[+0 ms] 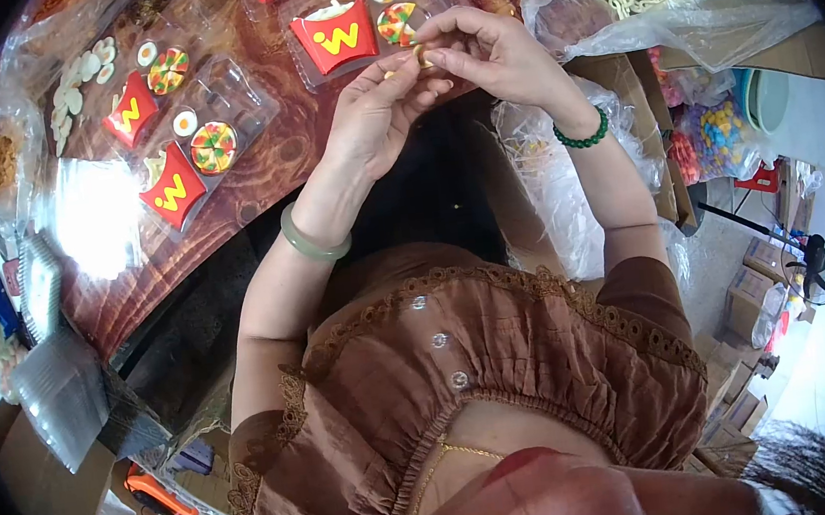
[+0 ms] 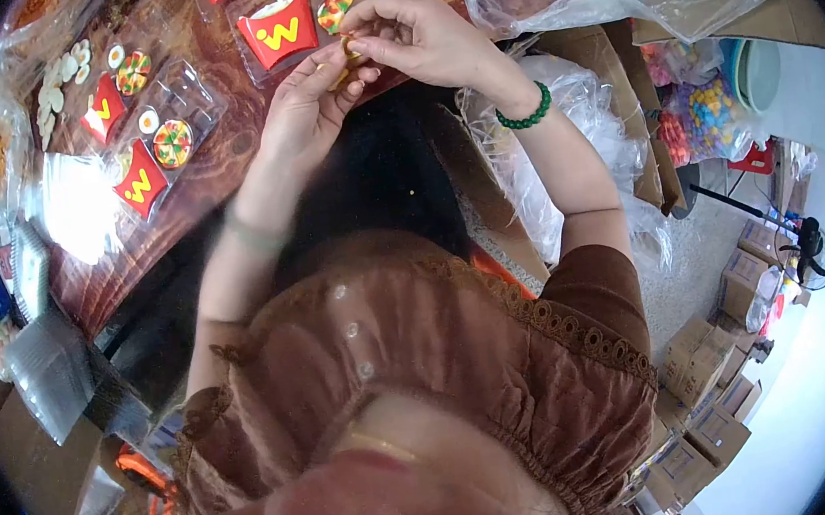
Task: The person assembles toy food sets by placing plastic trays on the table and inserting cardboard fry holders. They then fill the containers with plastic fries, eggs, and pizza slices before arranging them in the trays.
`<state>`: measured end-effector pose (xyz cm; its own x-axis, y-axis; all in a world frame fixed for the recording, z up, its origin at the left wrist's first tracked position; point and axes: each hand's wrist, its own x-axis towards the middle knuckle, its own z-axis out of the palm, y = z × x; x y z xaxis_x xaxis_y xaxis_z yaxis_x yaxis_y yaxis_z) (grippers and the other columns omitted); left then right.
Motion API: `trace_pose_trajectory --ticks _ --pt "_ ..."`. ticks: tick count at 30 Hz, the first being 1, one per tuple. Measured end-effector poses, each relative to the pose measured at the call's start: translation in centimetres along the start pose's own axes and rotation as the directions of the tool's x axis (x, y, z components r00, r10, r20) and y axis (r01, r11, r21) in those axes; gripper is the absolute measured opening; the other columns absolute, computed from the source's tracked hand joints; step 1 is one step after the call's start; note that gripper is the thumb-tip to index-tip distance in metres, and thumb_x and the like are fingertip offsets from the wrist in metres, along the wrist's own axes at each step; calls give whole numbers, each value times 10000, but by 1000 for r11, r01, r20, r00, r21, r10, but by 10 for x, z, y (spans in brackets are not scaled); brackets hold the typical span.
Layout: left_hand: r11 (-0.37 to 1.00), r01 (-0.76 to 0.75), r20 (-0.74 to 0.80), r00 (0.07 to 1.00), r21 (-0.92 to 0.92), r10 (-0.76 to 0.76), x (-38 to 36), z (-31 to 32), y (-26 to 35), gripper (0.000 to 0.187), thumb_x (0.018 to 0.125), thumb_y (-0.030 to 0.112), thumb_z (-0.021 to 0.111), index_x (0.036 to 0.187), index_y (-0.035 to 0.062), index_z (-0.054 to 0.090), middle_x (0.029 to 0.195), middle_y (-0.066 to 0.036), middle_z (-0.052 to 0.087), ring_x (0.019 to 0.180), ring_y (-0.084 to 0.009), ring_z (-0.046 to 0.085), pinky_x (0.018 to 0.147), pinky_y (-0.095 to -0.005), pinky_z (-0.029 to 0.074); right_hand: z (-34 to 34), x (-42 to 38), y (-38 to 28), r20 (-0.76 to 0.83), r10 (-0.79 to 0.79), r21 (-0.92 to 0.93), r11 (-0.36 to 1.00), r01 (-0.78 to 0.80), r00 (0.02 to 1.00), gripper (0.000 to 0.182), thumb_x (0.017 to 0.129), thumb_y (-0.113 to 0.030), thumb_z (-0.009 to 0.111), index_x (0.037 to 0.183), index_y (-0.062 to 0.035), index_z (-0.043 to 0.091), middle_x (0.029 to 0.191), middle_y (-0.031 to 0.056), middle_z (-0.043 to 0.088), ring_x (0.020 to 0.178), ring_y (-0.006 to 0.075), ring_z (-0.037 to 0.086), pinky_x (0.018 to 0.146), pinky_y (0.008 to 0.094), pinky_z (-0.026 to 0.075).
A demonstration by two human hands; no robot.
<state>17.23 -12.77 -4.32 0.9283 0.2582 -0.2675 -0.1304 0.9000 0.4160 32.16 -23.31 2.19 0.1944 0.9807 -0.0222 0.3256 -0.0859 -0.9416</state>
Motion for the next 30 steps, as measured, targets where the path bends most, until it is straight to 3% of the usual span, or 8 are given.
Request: trace_pose_trajectory --ticks 5,9,12,15,19,22,24,30 --pt "998 -60 -124 991 -9 58 1 15 -7 149 923 86 514 1028 -11 557 1000 -121 619 884 -218 638 774 -268 539 11 -4 11 -194 46 35 999 -40 980 150 893 -70 564 1027 -3 581 874 18 613 761 51 592 660 198 481" --pt "999 -48 -146 988 -9 46 2 13 -5 166 933 104 499 1049 -7 543 1015 -125 609 910 -235 627 791 -287 522 2 5 14 -178 71 36 997 -65 981 149 877 -61 576 1016 -13 599 891 8 625 804 57 585 680 222 467" --pt "1000 -31 -124 992 6 31 -2 8 2 234 960 145 441 1123 -13 499 1076 -141 583 951 -250 607 804 -305 504 -26 27 20 35 -372 -676 675 296 928 152 831 -4 552 975 -41 584 927 82 597 893 236 585 772 314 469" --pt "999 -32 -128 991 28 35 -3 5 6 309 980 188 379 1200 -21 436 1134 -153 553 985 -261 587 816 -318 490 -40 52 15 312 -432 -702 495 511 846 119 827 -12 558 941 -42 569 923 81 580 895 268 568 781 342 464" --pt "999 -48 -139 989 7 49 -2 3 8 363 983 217 359 1250 -27 381 1148 -158 542 998 -272 575 834 -333 483 -39 66 27 484 -322 -650 490 581 814 108 819 -24 576 923 -41 555 936 83 572 896 269 564 786 350 459" --pt "998 -52 -145 988 -45 45 -2 4 9 374 982 215 358 1268 -26 366 1152 -158 541 1011 -278 570 848 -342 480 -33 60 23 315 -339 -582 668 463 886 118 817 -36 593 929 -37 557 883 85 582 837 259 582 744 341 472" --pt "997 -59 -138 989 -53 52 -2 4 10 381 982 216 357 1279 -23 356 1155 -158 539 1018 -281 568 856 -343 478 -35 54 30 116 -85 -688 712 141 990 157 814 -56 614 964 -36 571 827 84 597 769 252 599 696 322 484" --pt "997 -55 -124 991 -59 48 0 4 9 398 984 224 350 1303 -13 331 1164 -157 532 1045 -287 558 880 -346 471 -28 40 45 44 -117 -490 863 123 992 211 818 -99 636 1022 -59 601 847 66 623 736 201 600 664 286 478"
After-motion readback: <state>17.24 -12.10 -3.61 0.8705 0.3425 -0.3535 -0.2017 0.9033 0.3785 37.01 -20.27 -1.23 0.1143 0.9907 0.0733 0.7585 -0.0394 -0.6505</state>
